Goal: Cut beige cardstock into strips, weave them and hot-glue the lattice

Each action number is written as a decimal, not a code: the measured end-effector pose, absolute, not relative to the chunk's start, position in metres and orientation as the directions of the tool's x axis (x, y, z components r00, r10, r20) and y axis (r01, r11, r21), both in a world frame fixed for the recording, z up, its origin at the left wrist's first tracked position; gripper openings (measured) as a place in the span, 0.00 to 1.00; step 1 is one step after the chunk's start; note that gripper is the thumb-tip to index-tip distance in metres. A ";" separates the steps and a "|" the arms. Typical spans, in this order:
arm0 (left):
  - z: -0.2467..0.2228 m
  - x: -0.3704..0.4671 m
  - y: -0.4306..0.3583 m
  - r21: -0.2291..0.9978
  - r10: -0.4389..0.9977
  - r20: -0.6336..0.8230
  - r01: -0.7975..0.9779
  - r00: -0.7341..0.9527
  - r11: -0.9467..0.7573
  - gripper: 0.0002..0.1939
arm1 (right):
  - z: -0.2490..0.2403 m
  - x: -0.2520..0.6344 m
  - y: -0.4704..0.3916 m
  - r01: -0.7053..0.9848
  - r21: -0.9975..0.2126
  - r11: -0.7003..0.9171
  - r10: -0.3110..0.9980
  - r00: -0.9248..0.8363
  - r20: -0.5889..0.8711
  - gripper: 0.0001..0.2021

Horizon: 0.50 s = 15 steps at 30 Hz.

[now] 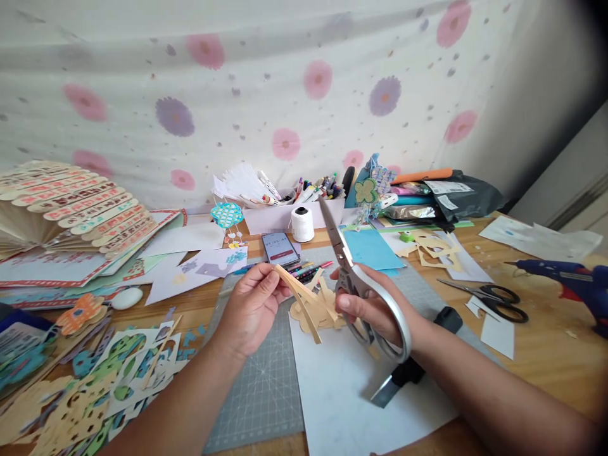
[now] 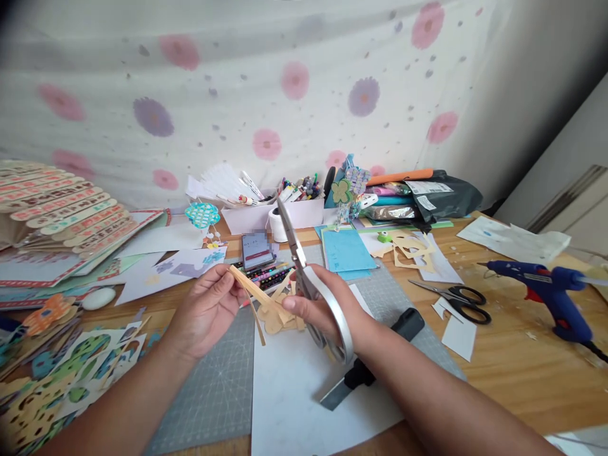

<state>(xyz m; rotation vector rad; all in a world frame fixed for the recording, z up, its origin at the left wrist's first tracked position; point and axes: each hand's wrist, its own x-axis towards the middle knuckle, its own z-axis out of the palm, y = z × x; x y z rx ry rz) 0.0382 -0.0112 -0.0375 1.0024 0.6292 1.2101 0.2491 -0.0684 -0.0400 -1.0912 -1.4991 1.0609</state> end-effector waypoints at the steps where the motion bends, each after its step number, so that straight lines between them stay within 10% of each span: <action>1: -0.039 0.040 -0.012 0.891 0.955 0.104 -0.452 0.279 0.036 0.12 | -0.039 0.247 -0.068 0.099 -0.977 0.186 0.973 -0.160 0.169 0.22; 15: -0.053 0.047 -0.013 0.996 0.958 0.082 -0.060 0.275 -0.068 0.14 | -0.040 0.243 -0.061 0.044 -0.993 0.105 0.993 -0.067 0.102 0.17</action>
